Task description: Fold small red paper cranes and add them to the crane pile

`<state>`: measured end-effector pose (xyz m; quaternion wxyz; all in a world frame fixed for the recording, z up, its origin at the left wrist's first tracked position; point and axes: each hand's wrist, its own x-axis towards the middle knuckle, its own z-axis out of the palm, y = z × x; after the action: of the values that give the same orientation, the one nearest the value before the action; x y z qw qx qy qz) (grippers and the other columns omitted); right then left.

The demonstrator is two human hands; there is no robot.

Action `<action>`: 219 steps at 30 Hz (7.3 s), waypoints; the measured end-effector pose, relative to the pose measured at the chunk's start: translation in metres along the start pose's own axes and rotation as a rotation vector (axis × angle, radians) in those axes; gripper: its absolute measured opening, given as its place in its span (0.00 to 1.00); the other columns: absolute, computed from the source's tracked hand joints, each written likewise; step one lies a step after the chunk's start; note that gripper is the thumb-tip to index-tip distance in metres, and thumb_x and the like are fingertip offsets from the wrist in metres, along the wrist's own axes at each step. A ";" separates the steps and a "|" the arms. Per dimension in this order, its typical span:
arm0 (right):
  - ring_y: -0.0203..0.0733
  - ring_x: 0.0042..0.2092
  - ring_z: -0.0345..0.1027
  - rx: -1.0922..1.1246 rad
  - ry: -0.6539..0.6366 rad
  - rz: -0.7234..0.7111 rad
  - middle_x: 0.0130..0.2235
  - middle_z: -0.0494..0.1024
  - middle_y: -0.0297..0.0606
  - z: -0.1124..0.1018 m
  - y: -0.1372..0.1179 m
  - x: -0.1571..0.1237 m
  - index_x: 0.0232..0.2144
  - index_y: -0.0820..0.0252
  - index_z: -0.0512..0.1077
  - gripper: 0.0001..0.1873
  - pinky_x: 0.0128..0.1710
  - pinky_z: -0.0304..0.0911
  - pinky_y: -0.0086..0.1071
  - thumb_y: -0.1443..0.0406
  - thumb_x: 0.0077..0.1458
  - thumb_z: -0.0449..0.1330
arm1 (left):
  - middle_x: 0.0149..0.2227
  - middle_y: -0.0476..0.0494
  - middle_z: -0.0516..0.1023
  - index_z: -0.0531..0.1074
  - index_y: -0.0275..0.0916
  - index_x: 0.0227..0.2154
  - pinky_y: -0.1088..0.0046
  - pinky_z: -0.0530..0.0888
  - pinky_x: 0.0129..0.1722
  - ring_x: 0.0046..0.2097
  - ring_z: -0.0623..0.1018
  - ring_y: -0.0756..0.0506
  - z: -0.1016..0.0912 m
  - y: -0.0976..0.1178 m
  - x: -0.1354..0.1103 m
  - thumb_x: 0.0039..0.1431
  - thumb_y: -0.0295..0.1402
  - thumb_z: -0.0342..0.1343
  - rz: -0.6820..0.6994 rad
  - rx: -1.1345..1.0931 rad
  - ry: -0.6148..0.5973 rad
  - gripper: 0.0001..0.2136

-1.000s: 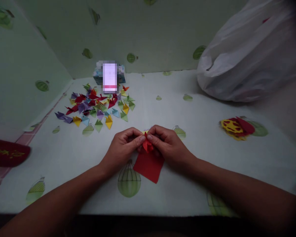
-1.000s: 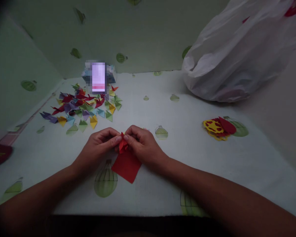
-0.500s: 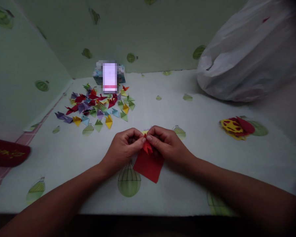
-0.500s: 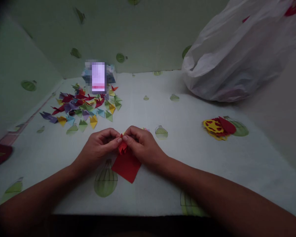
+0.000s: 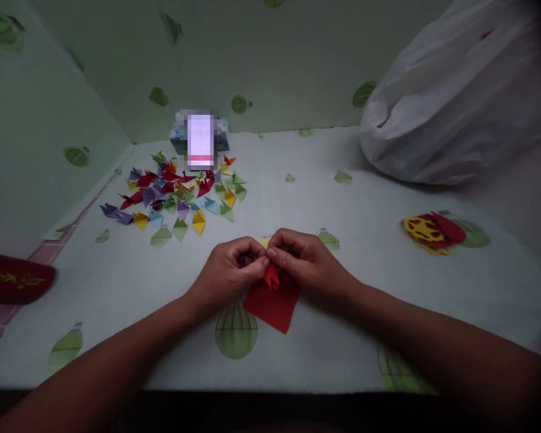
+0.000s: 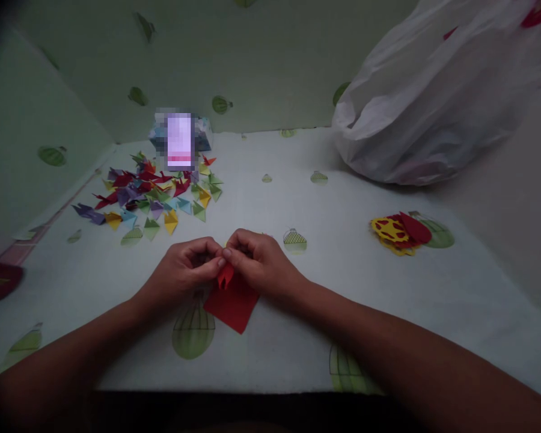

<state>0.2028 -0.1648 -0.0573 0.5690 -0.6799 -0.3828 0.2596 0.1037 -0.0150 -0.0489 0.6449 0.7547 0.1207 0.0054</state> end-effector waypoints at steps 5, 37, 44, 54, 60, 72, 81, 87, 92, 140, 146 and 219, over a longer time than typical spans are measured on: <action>0.34 0.27 0.60 -0.121 0.029 -0.043 0.25 0.69 0.32 0.000 -0.003 -0.001 0.25 0.60 0.66 0.10 0.28 0.54 0.30 0.65 0.59 0.56 | 0.26 0.49 0.71 0.71 0.36 0.27 0.75 0.65 0.27 0.28 0.68 0.51 0.000 0.001 0.001 0.54 0.36 0.59 -0.024 -0.011 -0.020 0.08; 0.32 0.27 0.57 -0.128 0.192 -0.129 0.25 0.67 0.29 0.002 0.012 -0.001 0.29 0.60 0.66 0.07 0.27 0.53 0.29 0.66 0.62 0.56 | 0.25 0.54 0.71 0.68 0.39 0.38 0.76 0.68 0.28 0.26 0.71 0.53 0.002 0.002 0.000 0.55 0.33 0.61 -0.111 -0.220 -0.107 0.10; 0.34 0.28 0.59 -0.043 0.140 -0.076 0.26 0.67 0.31 0.003 0.010 0.000 0.30 0.60 0.67 0.08 0.29 0.55 0.30 0.64 0.62 0.57 | 0.25 0.55 0.70 0.68 0.38 0.38 0.79 0.67 0.27 0.26 0.69 0.54 0.003 0.001 -0.001 0.55 0.32 0.62 -0.092 -0.264 -0.045 0.10; 0.34 0.29 0.62 0.034 0.062 -0.025 0.26 0.70 0.31 0.004 0.008 0.000 0.28 0.60 0.68 0.09 0.29 0.56 0.29 0.64 0.61 0.57 | 0.25 0.55 0.70 0.68 0.38 0.37 0.79 0.67 0.26 0.26 0.69 0.54 0.003 0.003 0.000 0.55 0.31 0.61 -0.077 -0.246 0.020 0.09; 0.34 0.28 0.63 0.123 0.047 -0.013 0.25 0.70 0.30 0.005 0.008 0.000 0.31 0.59 0.68 0.03 0.28 0.59 0.30 0.67 0.57 0.59 | 0.26 0.53 0.71 0.69 0.38 0.36 0.78 0.70 0.29 0.28 0.72 0.53 0.002 0.003 0.000 0.54 0.30 0.62 -0.032 -0.226 0.072 0.08; 0.36 0.31 0.69 0.133 0.134 -0.133 0.30 0.75 0.34 0.006 0.004 -0.003 0.33 0.59 0.70 0.03 0.32 0.64 0.32 0.70 0.55 0.60 | 0.31 0.49 0.79 0.74 0.38 0.31 0.76 0.78 0.35 0.33 0.79 0.50 0.004 0.002 -0.003 0.53 0.27 0.63 0.182 -0.131 0.217 0.04; 0.37 0.33 0.70 0.076 0.183 -0.202 0.31 0.75 0.34 0.007 0.002 -0.006 0.32 0.59 0.71 0.03 0.33 0.66 0.33 0.72 0.56 0.60 | 0.33 0.49 0.80 0.74 0.38 0.33 0.76 0.78 0.36 0.34 0.80 0.50 0.005 0.003 -0.004 0.53 0.27 0.64 0.241 -0.095 0.286 0.06; 0.37 0.33 0.70 0.055 0.220 -0.217 0.31 0.75 0.34 0.009 0.002 -0.006 0.31 0.59 0.70 0.04 0.33 0.66 0.33 0.71 0.55 0.60 | 0.31 0.47 0.81 0.76 0.38 0.30 0.73 0.78 0.37 0.35 0.80 0.48 0.005 0.002 -0.006 0.53 0.25 0.63 0.281 -0.042 0.304 0.03; 0.36 0.32 0.70 0.065 0.217 -0.241 0.31 0.74 0.34 0.008 0.002 -0.006 0.30 0.59 0.70 0.05 0.33 0.66 0.33 0.72 0.55 0.60 | 0.33 0.47 0.81 0.76 0.39 0.28 0.73 0.78 0.39 0.37 0.80 0.48 0.004 0.001 -0.006 0.53 0.23 0.62 0.319 -0.032 0.319 0.04; 0.31 0.23 0.65 0.319 0.084 0.068 0.25 0.71 0.27 0.001 0.004 0.001 0.38 0.57 0.64 0.06 0.23 0.59 0.27 0.66 0.58 0.59 | 0.28 0.53 0.77 0.74 0.39 0.41 0.77 0.74 0.34 0.30 0.78 0.52 -0.005 -0.007 0.005 0.55 0.32 0.65 -0.005 -0.362 0.133 0.12; 0.32 0.25 0.65 0.152 0.048 -0.009 0.25 0.70 0.28 -0.001 0.003 0.001 0.38 0.57 0.64 0.05 0.25 0.60 0.28 0.66 0.59 0.58 | 0.26 0.49 0.77 0.74 0.34 0.29 0.78 0.71 0.31 0.28 0.75 0.53 -0.005 -0.004 0.005 0.57 0.38 0.63 -0.102 -0.263 0.020 0.11; 0.30 0.19 0.64 0.226 0.011 0.166 0.21 0.72 0.32 0.000 -0.002 -0.002 0.22 0.60 0.67 0.20 0.19 0.58 0.26 0.56 0.63 0.55 | 0.27 0.48 0.74 0.73 0.36 0.29 0.76 0.68 0.30 0.28 0.70 0.51 -0.001 0.000 0.001 0.61 0.38 0.58 -0.009 -0.194 -0.127 0.10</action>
<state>0.2008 -0.1663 -0.0556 0.6206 -0.6422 -0.2906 0.3436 0.1043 -0.0141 -0.0489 0.7214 0.6869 0.0817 -0.0336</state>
